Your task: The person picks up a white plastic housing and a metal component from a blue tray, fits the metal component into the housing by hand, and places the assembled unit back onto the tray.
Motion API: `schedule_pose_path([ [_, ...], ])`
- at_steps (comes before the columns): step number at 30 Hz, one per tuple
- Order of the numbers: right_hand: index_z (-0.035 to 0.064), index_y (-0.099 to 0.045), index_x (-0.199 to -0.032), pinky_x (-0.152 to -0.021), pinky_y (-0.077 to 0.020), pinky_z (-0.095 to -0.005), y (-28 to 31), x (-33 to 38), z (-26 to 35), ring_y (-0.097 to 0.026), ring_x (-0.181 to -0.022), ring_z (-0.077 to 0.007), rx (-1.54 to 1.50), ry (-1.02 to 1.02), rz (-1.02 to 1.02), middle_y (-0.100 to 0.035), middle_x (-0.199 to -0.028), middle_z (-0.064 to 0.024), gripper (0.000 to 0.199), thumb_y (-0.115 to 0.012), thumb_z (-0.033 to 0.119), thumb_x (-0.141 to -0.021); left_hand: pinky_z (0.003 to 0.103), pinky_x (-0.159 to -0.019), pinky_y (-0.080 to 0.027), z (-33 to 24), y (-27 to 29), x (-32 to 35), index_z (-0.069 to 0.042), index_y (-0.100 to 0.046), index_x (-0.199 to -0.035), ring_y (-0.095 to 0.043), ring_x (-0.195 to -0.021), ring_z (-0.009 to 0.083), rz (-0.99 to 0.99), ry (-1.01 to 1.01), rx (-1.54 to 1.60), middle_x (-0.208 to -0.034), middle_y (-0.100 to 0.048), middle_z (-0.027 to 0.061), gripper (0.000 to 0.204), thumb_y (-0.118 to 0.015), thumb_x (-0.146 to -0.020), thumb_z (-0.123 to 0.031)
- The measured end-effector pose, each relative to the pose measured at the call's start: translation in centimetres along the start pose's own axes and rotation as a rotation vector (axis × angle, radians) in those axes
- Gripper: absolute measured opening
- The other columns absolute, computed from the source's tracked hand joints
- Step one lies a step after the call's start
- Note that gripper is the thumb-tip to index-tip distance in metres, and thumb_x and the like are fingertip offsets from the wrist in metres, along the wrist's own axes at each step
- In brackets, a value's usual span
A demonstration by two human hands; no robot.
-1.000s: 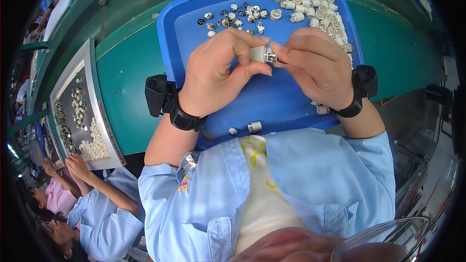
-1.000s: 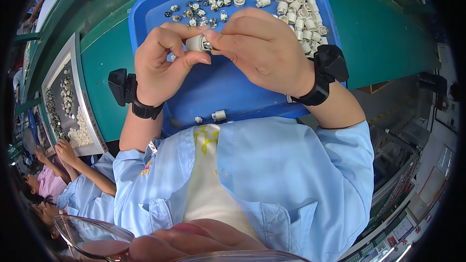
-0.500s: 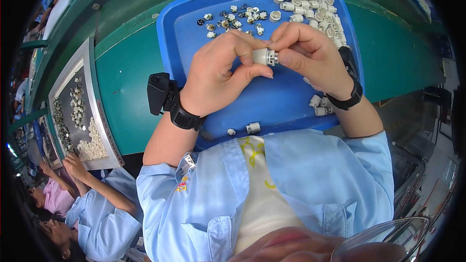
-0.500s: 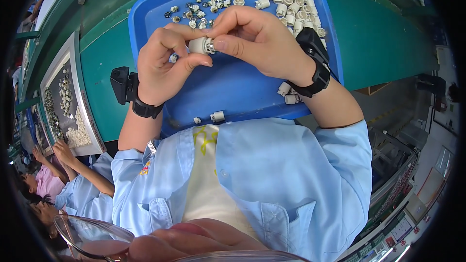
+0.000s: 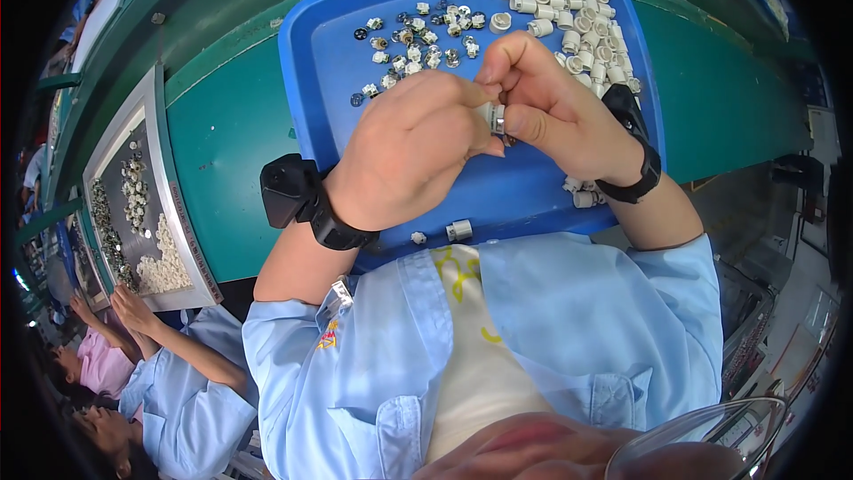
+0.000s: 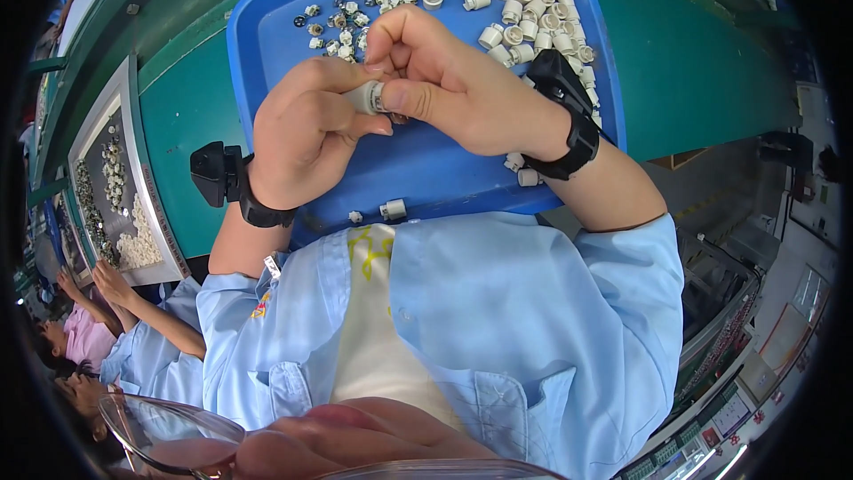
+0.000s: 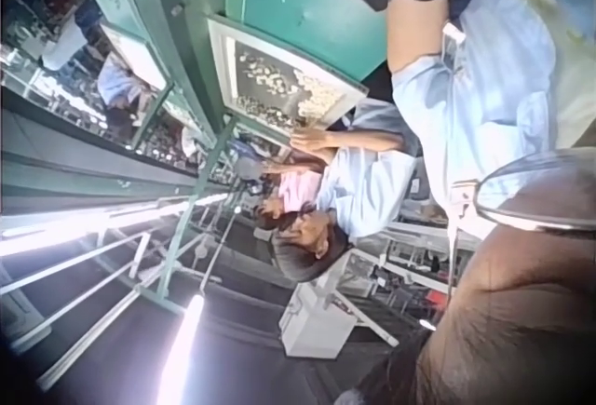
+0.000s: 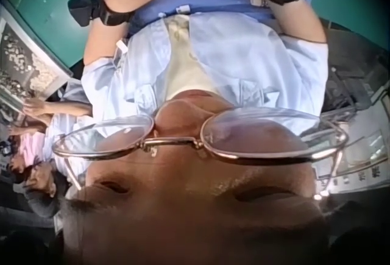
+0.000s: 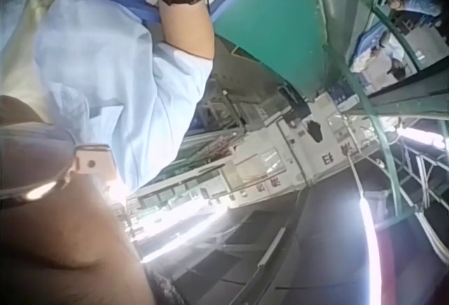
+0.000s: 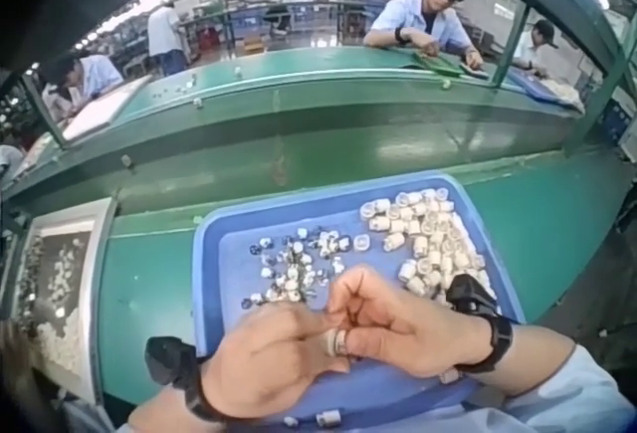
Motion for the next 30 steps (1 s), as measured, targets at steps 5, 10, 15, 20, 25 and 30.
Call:
schedule_pose_path([
  [5, 0.0070, -0.036, -0.108, -0.078, -0.0366, -0.0219, 0.3, -0.1, -0.2, -0.043, -0.089, -0.0090, 0.008, -0.034, 0.006, -0.043, -0.098, -0.0012, 0.041, -0.059, 0.033, -0.084, 0.033, -0.059, -0.045, 0.2, -0.1, 0.0, -0.005, -0.056, -0.077, -0.056, -0.071, 0.0256, 0.036, -0.008, -0.028, -0.082, -0.056, 0.0086, 0.018, -0.068, -0.064, -0.002],
  [10, 0.0054, -0.039, -0.110, -0.078, -0.0393, -0.0222, 1.0, -0.4, -0.6, -0.049, -0.092, -0.0096, -0.066, -0.018, 0.044, -0.050, -0.101, -0.0033, 0.037, -0.056, 0.028, -0.086, 0.031, -0.060, -0.048, 1.0, 0.1, 0.3, -0.004, -0.051, -0.083, -0.058, -0.071, 0.0239, -0.023, 0.069, 0.041, -0.084, -0.057, 0.0092, 0.029, -0.073, -0.065, -0.007],
  [15, 0.0015, -0.044, -0.114, -0.085, -0.0414, -0.0252, 1.5, -0.3, -0.3, -0.051, -0.101, -0.0130, 0.036, 0.017, -0.054, -0.053, -0.110, -0.0077, 0.034, -0.053, 0.022, -0.089, 0.030, -0.062, -0.051, 2.1, 0.5, 0.7, -0.004, -0.043, -0.089, -0.060, -0.071, 0.0227, -0.120, 0.214, 0.090, -0.086, -0.059, 0.0095, 0.045, -0.078, -0.063, -0.016],
  [20, -0.0022, -0.048, -0.114, -0.090, -0.0408, -0.0276, 0.7, -0.5, 1.0, -0.050, -0.107, -0.0153, 0.047, 0.072, -0.097, -0.053, -0.114, -0.0103, 0.033, -0.054, 0.016, -0.088, 0.029, -0.064, -0.052, 2.0, 1.3, 0.5, -0.004, -0.043, -0.088, -0.061, -0.071, 0.0220, -0.140, 0.245, 0.089, -0.085, -0.059, 0.0090, 0.047, -0.079, -0.061, -0.017],
  [25, -0.0038, -0.048, -0.113, -0.089, -0.0411, -0.0283, 0.7, -0.5, 1.1, -0.051, -0.105, -0.0158, 0.213, 0.023, -0.124, -0.052, -0.114, -0.0105, 0.032, -0.058, 0.008, -0.084, 0.029, -0.064, -0.052, 2.4, 1.1, 0.5, -0.004, -0.044, -0.091, -0.061, -0.072, 0.0205, -0.110, 0.246, 0.041, -0.084, -0.059, 0.0082, 0.048, -0.079, -0.060, -0.016],
  [30, -0.0026, -0.050, -0.112, -0.088, -0.0417, -0.0291, 0.7, -0.6, 2.0, -0.051, -0.101, -0.0173, 0.457, 0.202, -0.104, -0.052, -0.108, -0.0099, 0.036, -0.062, 0.002, -0.079, 0.026, -0.064, -0.050, 3.0, 1.5, 0.6, -0.004, -0.053, -0.094, -0.060, -0.072, 0.0168, -0.194, 0.314, 0.212, -0.084, -0.059, 0.0062, 0.040, -0.077, -0.063, -0.011],
])
Point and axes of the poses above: each hand's wrist, its own x-axis away from the middle knuckle, its own y-axis out of the back of the hand, z = x × y, the point moved 5 cm from there along -x, towards the middle knuckle
